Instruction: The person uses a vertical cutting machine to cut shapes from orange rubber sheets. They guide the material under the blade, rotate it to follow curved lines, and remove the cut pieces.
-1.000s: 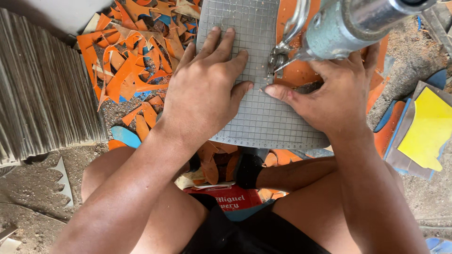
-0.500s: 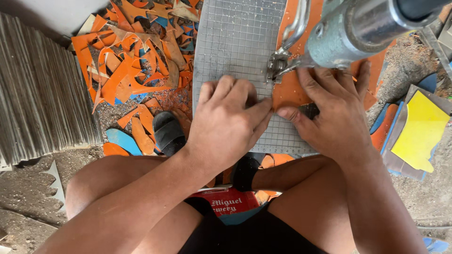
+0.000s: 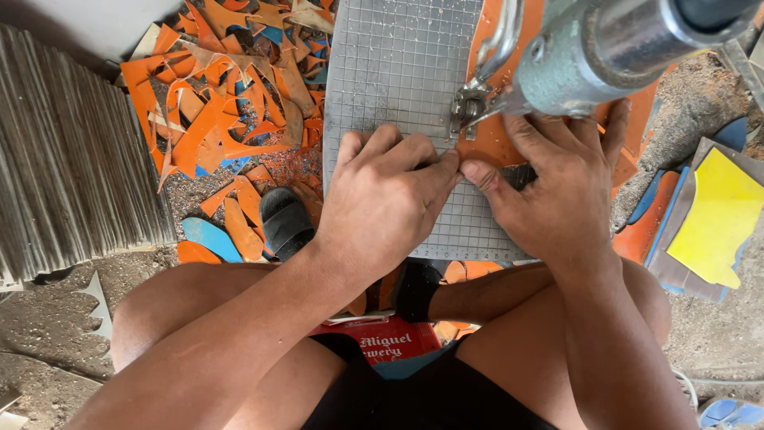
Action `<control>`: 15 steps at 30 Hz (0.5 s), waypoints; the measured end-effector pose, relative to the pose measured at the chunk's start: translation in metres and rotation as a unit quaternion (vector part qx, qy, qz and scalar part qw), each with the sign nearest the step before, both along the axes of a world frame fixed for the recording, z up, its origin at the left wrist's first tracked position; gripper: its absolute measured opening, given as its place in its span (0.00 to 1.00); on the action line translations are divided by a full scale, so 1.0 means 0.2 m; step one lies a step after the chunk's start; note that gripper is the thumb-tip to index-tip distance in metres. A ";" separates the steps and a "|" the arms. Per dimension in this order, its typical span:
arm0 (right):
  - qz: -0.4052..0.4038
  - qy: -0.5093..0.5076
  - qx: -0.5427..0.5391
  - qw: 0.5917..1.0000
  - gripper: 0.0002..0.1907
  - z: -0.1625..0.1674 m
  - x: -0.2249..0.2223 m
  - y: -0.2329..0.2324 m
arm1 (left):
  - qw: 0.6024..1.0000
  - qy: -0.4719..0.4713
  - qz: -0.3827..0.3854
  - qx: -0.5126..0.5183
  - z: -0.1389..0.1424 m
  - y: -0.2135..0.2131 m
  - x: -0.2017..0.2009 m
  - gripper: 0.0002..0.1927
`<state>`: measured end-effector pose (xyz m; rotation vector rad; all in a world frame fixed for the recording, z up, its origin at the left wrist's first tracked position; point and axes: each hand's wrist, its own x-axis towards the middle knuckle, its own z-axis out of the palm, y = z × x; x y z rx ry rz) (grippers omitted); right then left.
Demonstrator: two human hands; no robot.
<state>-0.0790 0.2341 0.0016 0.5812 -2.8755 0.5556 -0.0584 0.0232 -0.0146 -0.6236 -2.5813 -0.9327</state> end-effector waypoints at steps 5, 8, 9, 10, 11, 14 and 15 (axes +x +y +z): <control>-0.003 0.010 0.020 1.000 0.34 -0.01 0.00 -0.01 | 1.000 0.003 -0.002 0.003 0.00 -0.01 -0.01 0.09; -0.021 0.009 0.024 0.999 0.34 -0.03 0.01 0.00 | 1.000 0.008 -0.002 0.004 0.00 -0.01 -0.01 0.09; -0.018 0.015 0.016 1.000 0.34 -0.05 0.01 0.00 | 1.000 0.007 -0.002 0.005 0.00 -0.01 -0.01 0.09; -0.017 0.019 0.008 1.000 0.33 -0.06 0.02 0.01 | 1.000 0.004 -0.004 0.006 0.00 -0.01 -0.02 0.09; -0.026 0.019 0.012 0.999 0.34 -0.07 0.02 0.01 | 1.000 0.003 -0.004 0.006 0.00 -0.01 -0.02 0.09; -0.048 0.027 0.032 0.998 0.34 -0.08 0.03 -0.01 | 1.000 -0.004 -0.002 0.006 0.01 -0.01 -0.02 0.08; -0.055 0.035 0.048 0.997 0.34 -0.08 0.04 -0.03 | 1.000 -0.011 -0.002 0.009 0.01 -0.01 -0.02 0.08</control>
